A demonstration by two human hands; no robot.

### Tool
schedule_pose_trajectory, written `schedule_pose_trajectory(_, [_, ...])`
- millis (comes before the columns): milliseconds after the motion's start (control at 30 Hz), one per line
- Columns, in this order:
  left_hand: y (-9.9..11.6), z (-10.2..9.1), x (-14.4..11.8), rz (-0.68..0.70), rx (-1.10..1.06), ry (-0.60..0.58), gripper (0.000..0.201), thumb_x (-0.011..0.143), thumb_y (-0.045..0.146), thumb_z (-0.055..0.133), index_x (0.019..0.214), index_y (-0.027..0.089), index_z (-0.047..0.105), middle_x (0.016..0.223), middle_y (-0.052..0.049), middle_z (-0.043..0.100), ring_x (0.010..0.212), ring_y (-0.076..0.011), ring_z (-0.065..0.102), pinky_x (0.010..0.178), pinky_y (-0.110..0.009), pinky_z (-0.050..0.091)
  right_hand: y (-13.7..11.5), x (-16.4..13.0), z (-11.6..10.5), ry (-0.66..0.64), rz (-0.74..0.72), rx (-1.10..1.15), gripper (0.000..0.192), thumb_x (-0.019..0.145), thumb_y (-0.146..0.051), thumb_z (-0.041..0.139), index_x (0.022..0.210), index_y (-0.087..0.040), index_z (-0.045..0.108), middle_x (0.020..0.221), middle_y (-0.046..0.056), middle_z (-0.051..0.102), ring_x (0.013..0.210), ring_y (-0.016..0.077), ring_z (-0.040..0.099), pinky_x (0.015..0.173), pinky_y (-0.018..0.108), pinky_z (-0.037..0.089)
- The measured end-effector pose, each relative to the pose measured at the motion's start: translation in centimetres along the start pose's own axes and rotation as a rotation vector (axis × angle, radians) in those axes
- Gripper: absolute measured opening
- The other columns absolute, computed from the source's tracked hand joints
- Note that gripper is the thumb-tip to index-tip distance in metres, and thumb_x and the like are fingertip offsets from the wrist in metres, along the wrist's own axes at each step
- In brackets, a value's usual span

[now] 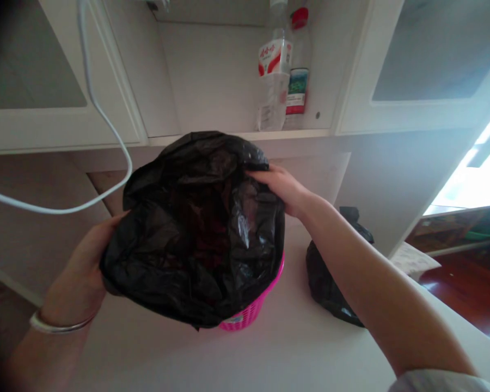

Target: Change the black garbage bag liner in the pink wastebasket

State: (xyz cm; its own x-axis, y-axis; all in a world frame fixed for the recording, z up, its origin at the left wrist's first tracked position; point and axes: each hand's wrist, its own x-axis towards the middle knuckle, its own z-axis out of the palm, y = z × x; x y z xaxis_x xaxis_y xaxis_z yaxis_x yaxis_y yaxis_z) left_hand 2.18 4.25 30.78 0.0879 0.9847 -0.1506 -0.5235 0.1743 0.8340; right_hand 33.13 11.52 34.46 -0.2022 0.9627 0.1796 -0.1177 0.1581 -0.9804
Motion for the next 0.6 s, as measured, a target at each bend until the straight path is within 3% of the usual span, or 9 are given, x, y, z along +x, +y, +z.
schedule_pose_trajectory(100, [-1.4,-1.3,0.4,-0.178,-0.037,0.117,0.041,0.095,0.024,0.053,0.132,0.01,0.066,0.097,-0.012,0.082,0.093,-0.0311,0.078,0.088,-0.043,0.064,3.3,-0.4,0.2,-0.279,0.021,-0.241,0.029,0.072,-0.028,0.081,0.099,-0.019,0.076,0.091,0.0,0.08,0.078,0.0191,0.071,0.083,0.035,0.059])
schedule_pose_trajectory(167, [-2.3,-2.5,0.8,-0.218,-0.047,0.161,0.04,0.095,0.023,0.052,0.13,0.011,0.066,0.096,-0.012,0.082,0.091,-0.0308,0.079,0.085,-0.042,0.065,4.8,-0.5,0.4,-0.462,0.026,-0.399,0.028,0.074,-0.032,0.079,0.1,-0.02,0.078,0.098,0.0,0.08,0.093,0.0219,0.071,0.097,0.039,0.054])
schedule_pose_trajectory(233, [-2.9,-3.6,1.2,-0.213,-0.038,0.188,0.039,0.095,0.018,0.05,0.13,0.013,0.066,0.094,-0.011,0.082,0.089,-0.0296,0.079,0.082,-0.041,0.065,5.8,-0.3,0.6,-0.56,0.024,-0.501,0.023,0.078,-0.033,0.073,0.096,-0.021,0.079,0.103,0.0,0.08,0.105,0.0248,0.068,0.107,0.042,0.048])
schedule_pose_trajectory(300, [-3.2,-4.4,1.6,-0.169,-0.012,0.225,0.038,0.095,0.016,0.05,0.128,0.013,0.067,0.092,-0.011,0.082,0.085,-0.0287,0.08,0.08,-0.041,0.066,6.6,-0.1,0.3,-0.594,0.068,-0.555,0.017,0.079,-0.031,0.07,0.089,-0.021,0.08,0.106,0.001,0.079,0.112,0.0263,0.067,0.113,0.043,0.043])
schedule_pose_trajectory(367, [-3.3,-5.0,2.0,-0.097,0.022,0.266,0.036,0.095,0.017,0.052,0.126,0.014,0.069,0.09,-0.011,0.082,0.084,-0.0282,0.08,0.079,-0.04,0.066,7.3,-0.3,-0.4,-0.603,0.23,-0.538,0.017,0.079,-0.031,0.068,0.086,-0.02,0.079,0.106,0.003,0.08,0.109,0.0267,0.069,0.112,0.044,0.045])
schedule_pose_trajectory(467, [-3.1,-5.1,2.9,-0.03,0.06,0.3,0.033,0.096,0.026,0.054,0.12,0.013,0.073,0.088,-0.011,0.082,0.084,-0.0288,0.079,0.079,-0.04,0.066,7.6,-1.2,-2.1,-0.58,0.52,-0.344,0.023,0.081,-0.034,0.067,0.091,-0.017,0.078,0.099,0.007,0.081,0.093,0.0254,0.075,0.101,0.044,0.055])
schedule_pose_trajectory(600, [-3.3,-4.2,4.7,-0.094,0.112,0.202,0.037,0.095,0.036,0.055,0.114,0.012,0.076,0.092,-0.012,0.082,0.089,-0.03,0.079,0.082,-0.039,0.065,6.7,-3.0,-4.4,-0.425,0.606,-0.08,0.022,0.082,-0.032,0.065,0.09,-0.014,0.076,0.083,0.009,0.081,0.075,0.0241,0.077,0.081,0.037,0.064])
